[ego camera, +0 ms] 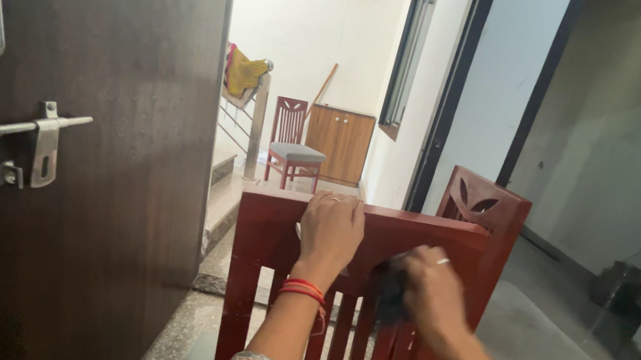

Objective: The person wipes the edge of a dark wooden table with a dark cloth, then moves to wipe the backrest of a wooden chair. The person uses a cloth to clean the surfaces of the furniture.

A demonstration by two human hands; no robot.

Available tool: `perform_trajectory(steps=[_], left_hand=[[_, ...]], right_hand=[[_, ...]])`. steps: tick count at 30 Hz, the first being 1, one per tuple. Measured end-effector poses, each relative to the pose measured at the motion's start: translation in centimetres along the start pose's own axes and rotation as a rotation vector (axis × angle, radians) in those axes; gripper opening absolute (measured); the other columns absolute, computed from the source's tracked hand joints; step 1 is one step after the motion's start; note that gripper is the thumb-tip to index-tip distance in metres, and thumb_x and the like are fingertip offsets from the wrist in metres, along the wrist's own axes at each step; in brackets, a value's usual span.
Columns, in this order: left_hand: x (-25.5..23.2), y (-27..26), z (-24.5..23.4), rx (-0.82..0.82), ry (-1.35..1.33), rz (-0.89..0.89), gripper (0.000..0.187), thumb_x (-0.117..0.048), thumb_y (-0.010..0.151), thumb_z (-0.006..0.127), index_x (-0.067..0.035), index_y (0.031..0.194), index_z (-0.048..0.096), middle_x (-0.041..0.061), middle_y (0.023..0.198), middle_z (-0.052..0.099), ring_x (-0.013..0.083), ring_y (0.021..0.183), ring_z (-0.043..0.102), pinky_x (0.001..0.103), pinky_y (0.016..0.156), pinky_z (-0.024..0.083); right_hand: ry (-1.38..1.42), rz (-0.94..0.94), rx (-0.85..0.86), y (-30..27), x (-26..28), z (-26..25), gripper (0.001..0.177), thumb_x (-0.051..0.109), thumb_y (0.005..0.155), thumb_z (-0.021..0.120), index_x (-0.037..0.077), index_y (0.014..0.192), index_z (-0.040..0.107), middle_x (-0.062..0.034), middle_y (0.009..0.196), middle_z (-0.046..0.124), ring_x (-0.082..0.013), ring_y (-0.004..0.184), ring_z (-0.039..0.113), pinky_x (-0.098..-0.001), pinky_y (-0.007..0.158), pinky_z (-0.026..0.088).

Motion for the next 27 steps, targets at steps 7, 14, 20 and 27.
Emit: perform_trajectory(steps=[7, 14, 20, 27], left_hand=[[0.1, -0.2, 0.1, 0.004, 0.001, -0.012, 0.025, -0.017, 0.094, 0.060, -0.002, 0.081, 0.074, 0.018, 0.086, 0.074, 0.0339, 0.092, 0.069, 0.046, 0.103, 0.046], [0.0, -0.2, 0.1, -0.010, -0.012, -0.008, 0.025, -0.016, 0.094, 0.059, -0.001, 0.080, 0.074, 0.018, 0.088, 0.075, 0.0339, 0.091, 0.070, 0.046, 0.103, 0.046], [-0.1, -0.3, 0.2, -0.027, 0.003, -0.006, 0.026, -0.017, 0.095, 0.059, -0.001, 0.080, 0.073, 0.019, 0.087, 0.075, 0.0345, 0.091, 0.069, 0.047, 0.101, 0.046], [0.0, -0.1, 0.0, 0.025, 0.015, -0.004, 0.027, -0.017, 0.095, 0.058, -0.002, 0.079, 0.073, 0.018, 0.087, 0.074, 0.0349, 0.091, 0.068, 0.046, 0.099, 0.046]], right_hand=[[0.064, 0.070, -0.103, -1.6, 1.3, 2.1, 0.022, -0.001, 0.073, 0.074, 0.011, 0.091, 0.077, -0.0044, 0.096, 0.070, -0.0282, 0.094, 0.066, -0.0429, 0.083, 0.055], [-0.159, -0.070, 0.027, -0.3, -0.3, -0.6, 0.032, -0.007, 0.064, 0.069, 0.006, 0.093, 0.075, -0.0089, 0.098, 0.068, -0.0319, 0.095, 0.062, -0.0428, 0.081, 0.055], [-0.053, 0.099, -0.027, -1.5, 1.8, 1.5, 0.028, -0.008, 0.073, 0.070, 0.010, 0.094, 0.076, -0.0040, 0.104, 0.072, -0.0285, 0.095, 0.064, -0.0398, 0.082, 0.056], [-0.067, 0.123, -0.006, 0.0, 1.0, -1.6, 0.023, -0.002, 0.077, 0.073, 0.013, 0.094, 0.077, -0.0034, 0.101, 0.072, -0.0289, 0.099, 0.065, -0.0411, 0.084, 0.055]])
Point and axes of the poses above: each hand's wrist, its own y-axis towards the middle knuckle, its own z-axis out of the palm, x = y × z, the point moved 2 cm from there along y, towards the middle knuckle
